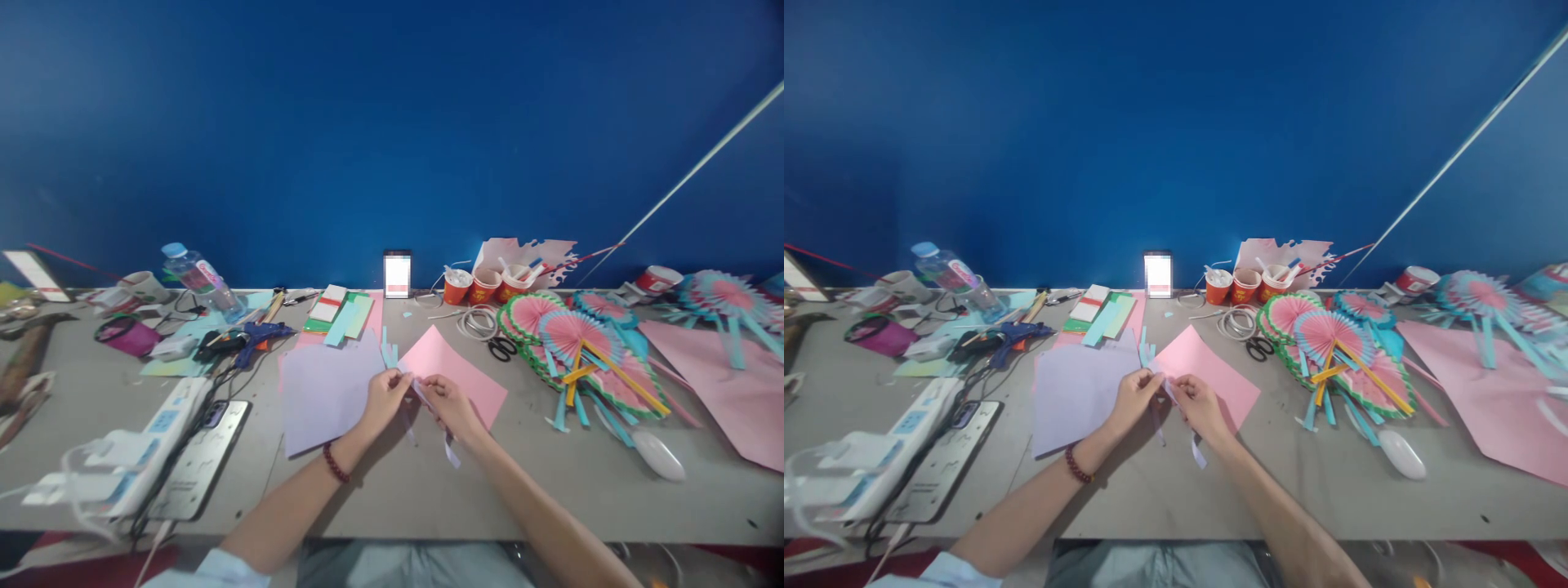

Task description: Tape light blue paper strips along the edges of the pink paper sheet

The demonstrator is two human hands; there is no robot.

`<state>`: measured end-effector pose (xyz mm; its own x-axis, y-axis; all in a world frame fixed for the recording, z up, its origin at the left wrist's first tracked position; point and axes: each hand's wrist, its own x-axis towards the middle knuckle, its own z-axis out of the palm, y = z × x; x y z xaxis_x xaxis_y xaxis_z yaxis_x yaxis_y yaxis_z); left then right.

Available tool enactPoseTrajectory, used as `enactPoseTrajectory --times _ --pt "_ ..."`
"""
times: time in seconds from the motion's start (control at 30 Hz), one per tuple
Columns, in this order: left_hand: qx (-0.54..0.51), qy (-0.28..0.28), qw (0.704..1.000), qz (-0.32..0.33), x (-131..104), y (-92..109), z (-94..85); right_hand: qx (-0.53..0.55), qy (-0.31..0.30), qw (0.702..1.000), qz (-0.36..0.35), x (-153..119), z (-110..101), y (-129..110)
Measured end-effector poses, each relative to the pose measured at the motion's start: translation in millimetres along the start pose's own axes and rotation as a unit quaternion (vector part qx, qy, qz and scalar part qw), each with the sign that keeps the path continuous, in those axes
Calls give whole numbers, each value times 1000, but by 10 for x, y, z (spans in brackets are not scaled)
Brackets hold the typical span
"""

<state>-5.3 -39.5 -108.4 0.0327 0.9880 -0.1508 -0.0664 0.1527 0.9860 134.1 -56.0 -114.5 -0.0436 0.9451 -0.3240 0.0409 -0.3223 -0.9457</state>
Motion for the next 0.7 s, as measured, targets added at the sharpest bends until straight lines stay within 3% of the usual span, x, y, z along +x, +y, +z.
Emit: enactPoseTrajectory --times 0.23,0.7 --pt "-46 30 998 -8 116 -28 -79 47 -1 999 0 48 -34 20" --pt "-135 -3 988 -77 101 80 -67 36 15 998 -56 69 -33 45"
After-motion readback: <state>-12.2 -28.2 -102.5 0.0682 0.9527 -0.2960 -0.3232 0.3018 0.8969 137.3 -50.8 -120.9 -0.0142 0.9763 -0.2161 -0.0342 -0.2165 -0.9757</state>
